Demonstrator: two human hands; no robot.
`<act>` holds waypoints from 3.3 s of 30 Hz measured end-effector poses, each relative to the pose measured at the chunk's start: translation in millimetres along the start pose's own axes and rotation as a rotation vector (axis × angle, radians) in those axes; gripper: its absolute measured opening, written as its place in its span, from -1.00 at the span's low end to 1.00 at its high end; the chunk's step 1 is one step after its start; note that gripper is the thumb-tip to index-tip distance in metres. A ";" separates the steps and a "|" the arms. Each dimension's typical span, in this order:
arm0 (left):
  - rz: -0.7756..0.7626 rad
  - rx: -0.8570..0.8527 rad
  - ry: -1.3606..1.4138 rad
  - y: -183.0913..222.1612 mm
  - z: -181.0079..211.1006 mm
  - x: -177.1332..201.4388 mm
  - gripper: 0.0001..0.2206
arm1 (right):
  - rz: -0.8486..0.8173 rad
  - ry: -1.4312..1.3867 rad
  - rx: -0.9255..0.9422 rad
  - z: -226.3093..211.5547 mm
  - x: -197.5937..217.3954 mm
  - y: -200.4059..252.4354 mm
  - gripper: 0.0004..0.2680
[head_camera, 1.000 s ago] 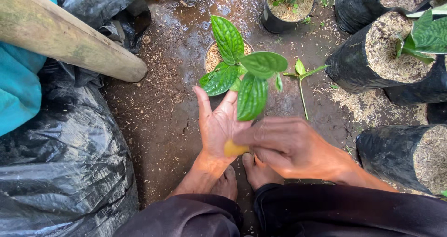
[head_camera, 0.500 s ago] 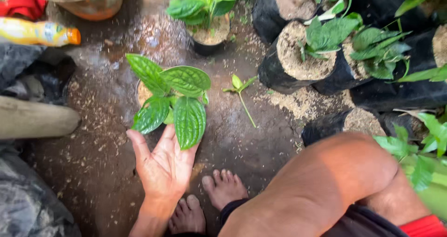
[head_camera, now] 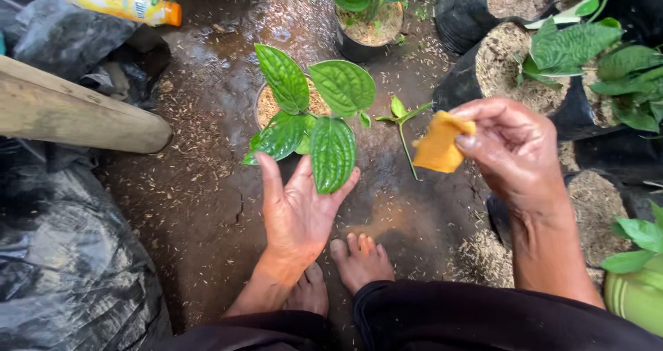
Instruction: The person wipes the leaves of several potted plants using a small yellow sponge. They handle each plant individually, turning leaves to clean both sides, and move from one plant to the next.
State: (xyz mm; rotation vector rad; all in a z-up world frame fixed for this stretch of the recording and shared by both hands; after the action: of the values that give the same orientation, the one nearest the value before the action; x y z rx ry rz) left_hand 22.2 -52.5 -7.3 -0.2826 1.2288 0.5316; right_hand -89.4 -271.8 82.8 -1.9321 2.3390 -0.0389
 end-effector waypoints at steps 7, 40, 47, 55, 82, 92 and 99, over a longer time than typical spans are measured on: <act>0.017 -0.041 -0.039 -1.4 0.9 0.3 -0.43 | -0.001 0.536 0.026 -28.0 -27.9 -18.4 -0.81; 0.081 -0.041 0.120 1.1 -23.5 39.0 -0.56 | -0.242 1.170 0.172 29.7 -128.1 -36.6 -0.70; 0.046 -0.061 0.148 2.6 -25.2 40.4 -0.57 | -0.036 1.173 0.130 24.0 -102.8 -33.1 -0.76; 0.014 -0.098 0.183 2.1 -20.4 43.3 -0.59 | -0.244 1.059 -0.016 30.8 -118.2 -24.8 -0.74; -0.013 0.012 0.234 4.0 -0.1 6.1 0.01 | -0.396 0.734 -0.062 2.6 -101.7 -4.6 -0.79; -0.044 -0.048 0.296 3.1 -13.0 14.5 -0.02 | -0.176 1.134 0.164 24.0 -130.8 -36.1 -0.65; 0.074 0.017 0.225 9.8 -11.4 24.8 -0.03 | -0.542 0.890 0.201 26.8 -144.7 -2.6 -0.65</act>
State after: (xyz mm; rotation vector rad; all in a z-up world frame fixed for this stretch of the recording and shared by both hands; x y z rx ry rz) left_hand 13.6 -43.9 -33.6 -0.2888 1.4657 0.5640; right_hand -57.4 -129.2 66.0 -2.7140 1.9195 -1.3571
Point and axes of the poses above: each hand's wrist, its own y-axis away from the middle knuckle, its own x-axis out of the back of the hand, z = x × y, the point moved 5 cm from there along -y, towards the middle knuckle, and after that the axes turned 13 degrees about -z, right-handed, at the moved point
